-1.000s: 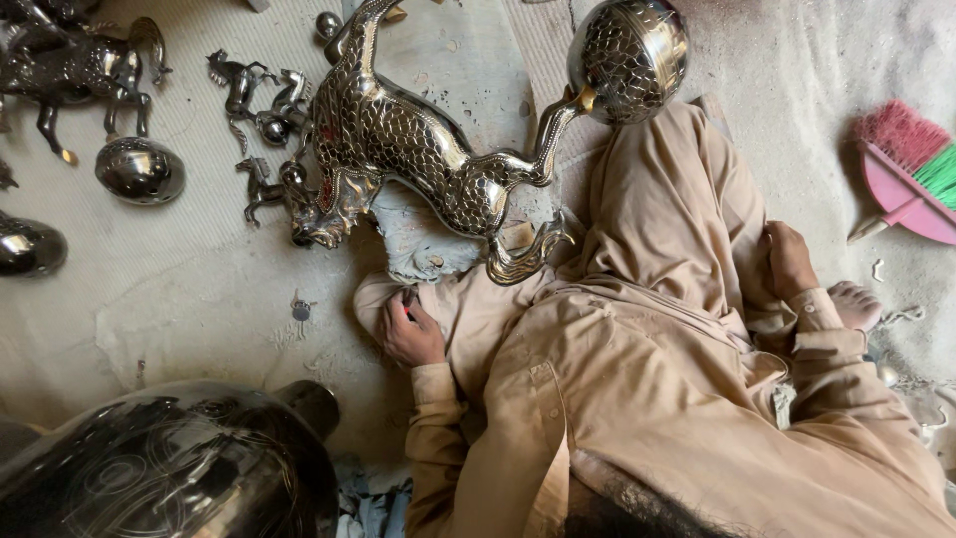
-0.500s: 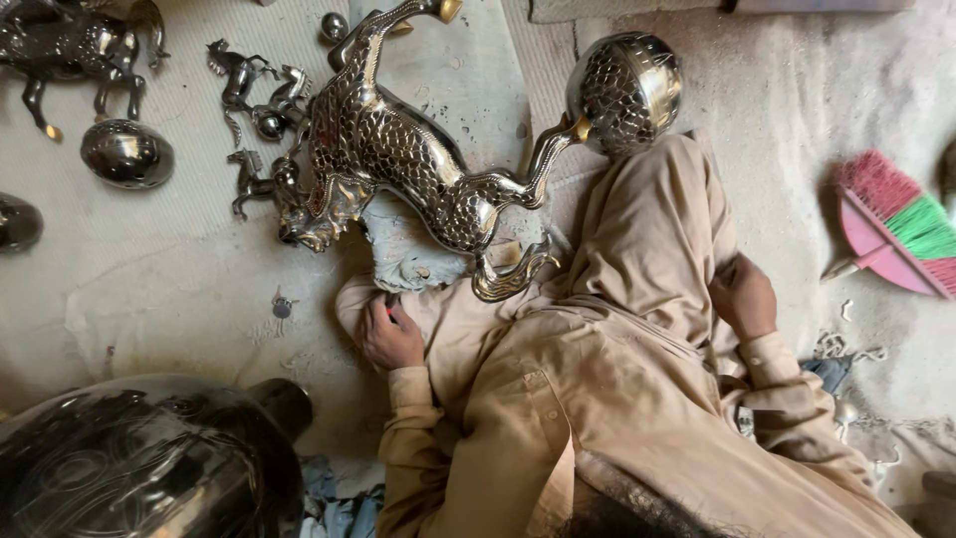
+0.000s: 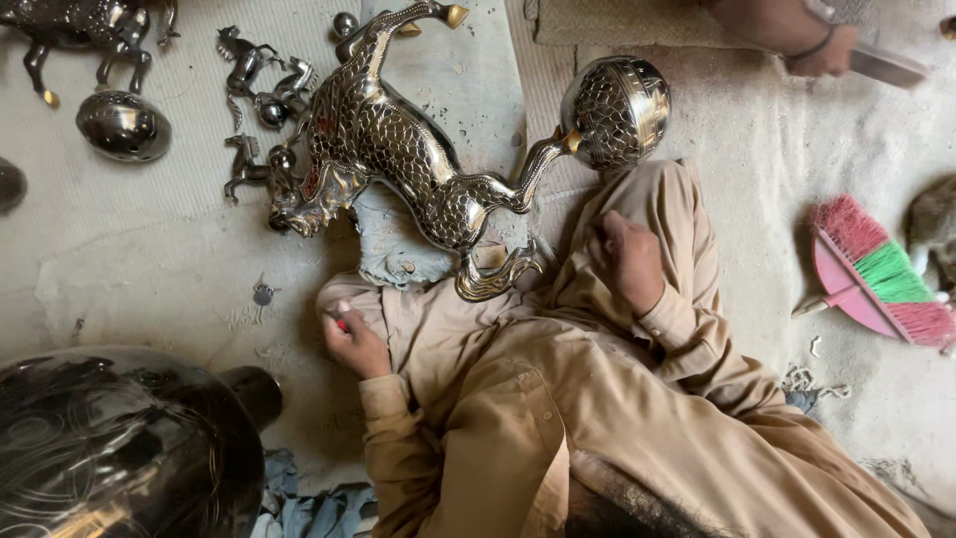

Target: The person sits on the floor and uses a hammer and chisel to engrave a pattern onto a metal horse figurine. They repeatedly strike the chisel to create a textured design on the figurine's body and base.

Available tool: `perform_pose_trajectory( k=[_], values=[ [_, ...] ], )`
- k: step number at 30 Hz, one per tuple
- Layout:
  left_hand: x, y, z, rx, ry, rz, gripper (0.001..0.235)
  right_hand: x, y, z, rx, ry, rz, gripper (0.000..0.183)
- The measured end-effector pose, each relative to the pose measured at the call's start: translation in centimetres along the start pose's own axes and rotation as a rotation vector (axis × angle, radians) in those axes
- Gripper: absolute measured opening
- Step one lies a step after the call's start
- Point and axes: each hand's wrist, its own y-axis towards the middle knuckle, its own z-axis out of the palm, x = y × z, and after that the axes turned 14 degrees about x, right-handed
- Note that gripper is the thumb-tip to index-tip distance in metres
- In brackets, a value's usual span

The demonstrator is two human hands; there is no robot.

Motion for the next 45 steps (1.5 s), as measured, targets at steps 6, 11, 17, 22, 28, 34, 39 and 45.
perform_pose_trajectory(
  k=[6,11,17,22,28,34,39,45],
  values=[
    [-0.8,2.6,-1.1,-0.013,-0.263,0.038,0.023,1.7,0.4,0.4,0.034,0.01,0.01,0.028],
    [-1.1,3.9,-1.2,0.048,-0.241,0.045,0.024,2.3,-1.3,1.1,0.008,-0.019,0.049,0.029],
    [-0.1,3.9,-1.1,0.109,-0.263,-0.018,0.025,1.7,-1.9,1.6,-0.033,0.01,0.107,0.018],
    [0.1,2.9,-1.8,0.105,-0.257,-0.06,0.026,2.7,-0.6,1.1,-0.001,-0.016,0.127,0.028],
    [0.3,1.6,-2.6,0.09,0.091,-0.081,0.027,4.8,0.4,-0.4,-0.033,0.153,-0.182,0.012],
    [0.3,1.3,-1.5,0.054,0.558,0.029,0.029,3.5,0.1,-0.8,0.059,0.003,-0.008,0.02],
    [-1.3,1.5,0.4,0.044,0.752,-0.019,0.028,4.4,1.7,-0.9,-0.063,0.064,-0.339,0.007],
    [-1.8,1.8,0.9,-0.006,0.748,0.01,0.025,8.2,5.0,-1.9,0.101,-0.246,-0.184,0.037]
  ],
)
